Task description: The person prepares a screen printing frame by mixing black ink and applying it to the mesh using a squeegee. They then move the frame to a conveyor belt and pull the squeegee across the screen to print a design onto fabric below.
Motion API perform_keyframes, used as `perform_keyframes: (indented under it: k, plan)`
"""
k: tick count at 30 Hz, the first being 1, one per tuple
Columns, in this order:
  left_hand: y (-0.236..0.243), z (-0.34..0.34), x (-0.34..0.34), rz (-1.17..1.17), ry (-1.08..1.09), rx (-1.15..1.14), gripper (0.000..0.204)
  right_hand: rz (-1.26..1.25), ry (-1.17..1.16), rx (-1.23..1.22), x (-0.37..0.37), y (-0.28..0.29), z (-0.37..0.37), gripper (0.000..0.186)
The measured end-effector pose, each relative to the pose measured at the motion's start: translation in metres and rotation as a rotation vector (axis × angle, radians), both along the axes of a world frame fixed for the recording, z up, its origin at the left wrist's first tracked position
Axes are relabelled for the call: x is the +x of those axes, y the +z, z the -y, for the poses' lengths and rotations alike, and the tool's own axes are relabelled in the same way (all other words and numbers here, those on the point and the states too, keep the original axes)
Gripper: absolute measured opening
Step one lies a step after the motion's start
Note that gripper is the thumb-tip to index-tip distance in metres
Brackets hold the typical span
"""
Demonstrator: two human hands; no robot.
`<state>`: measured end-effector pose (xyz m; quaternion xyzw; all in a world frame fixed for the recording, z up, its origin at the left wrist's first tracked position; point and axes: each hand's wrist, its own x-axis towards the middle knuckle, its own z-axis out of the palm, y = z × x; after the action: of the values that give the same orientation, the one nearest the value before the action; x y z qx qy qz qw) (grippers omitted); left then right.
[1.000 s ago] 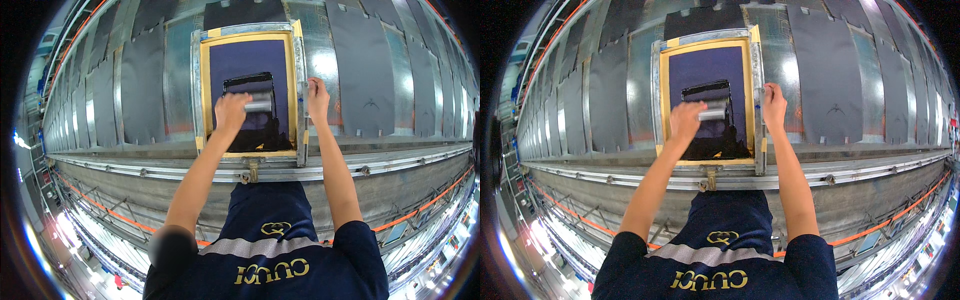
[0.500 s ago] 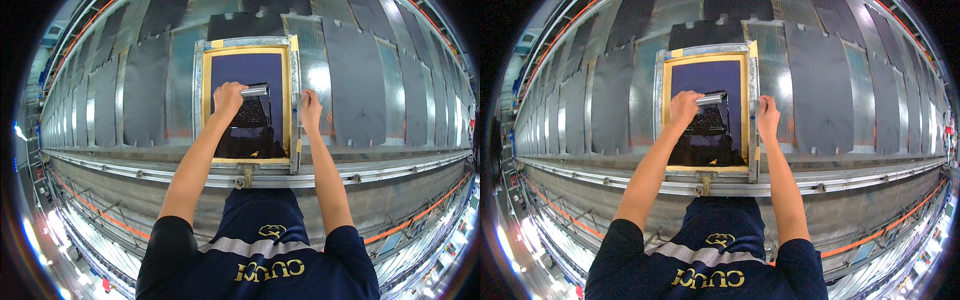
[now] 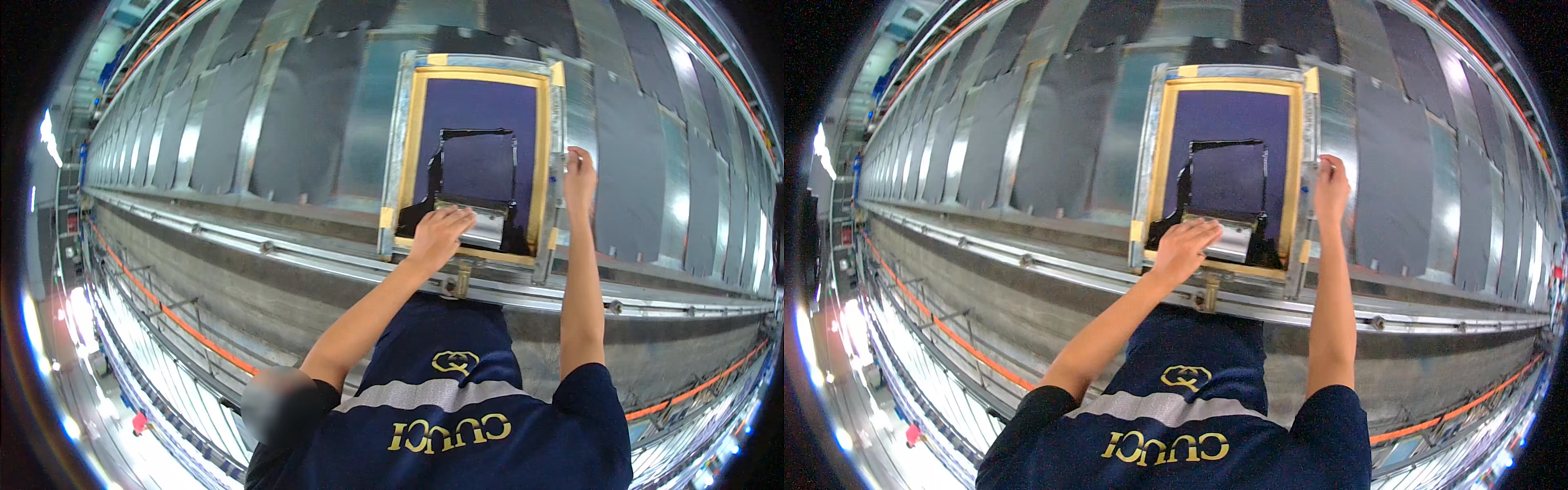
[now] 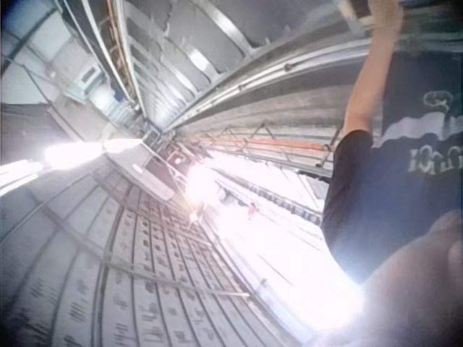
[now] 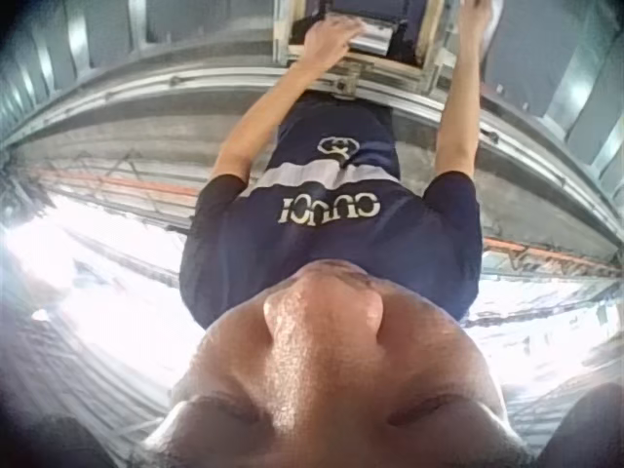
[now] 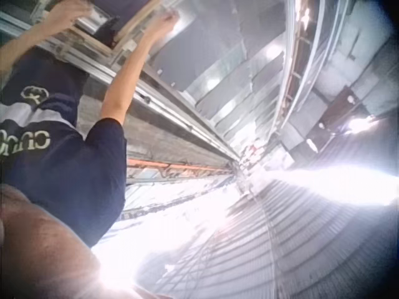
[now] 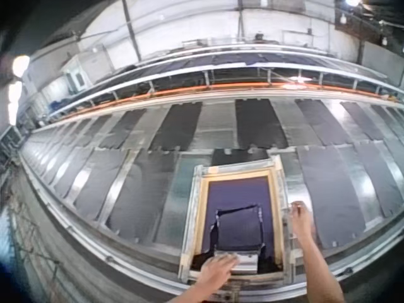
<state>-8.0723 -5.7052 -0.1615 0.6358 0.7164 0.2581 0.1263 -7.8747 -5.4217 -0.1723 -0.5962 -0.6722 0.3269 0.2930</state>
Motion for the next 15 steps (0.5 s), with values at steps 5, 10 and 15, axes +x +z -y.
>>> perform_keyframes:
  k: [5,10,15]
  plan:
    - [0.011,0.055,-0.098,0.023,0.074,0.021,0.052,-0.127,0.017,0.018,-0.108,-0.005,0.057,0.021]
    - [0.006,0.13,-0.257,-0.021,0.119,-0.015,0.05,-0.191,0.029,-0.001,-0.269,-0.035,0.15,0.02]
    - [0.003,0.186,-0.373,-0.015,0.142,-0.019,0.048,-0.2,0.016,-0.051,-0.385,-0.04,0.218,0.02]
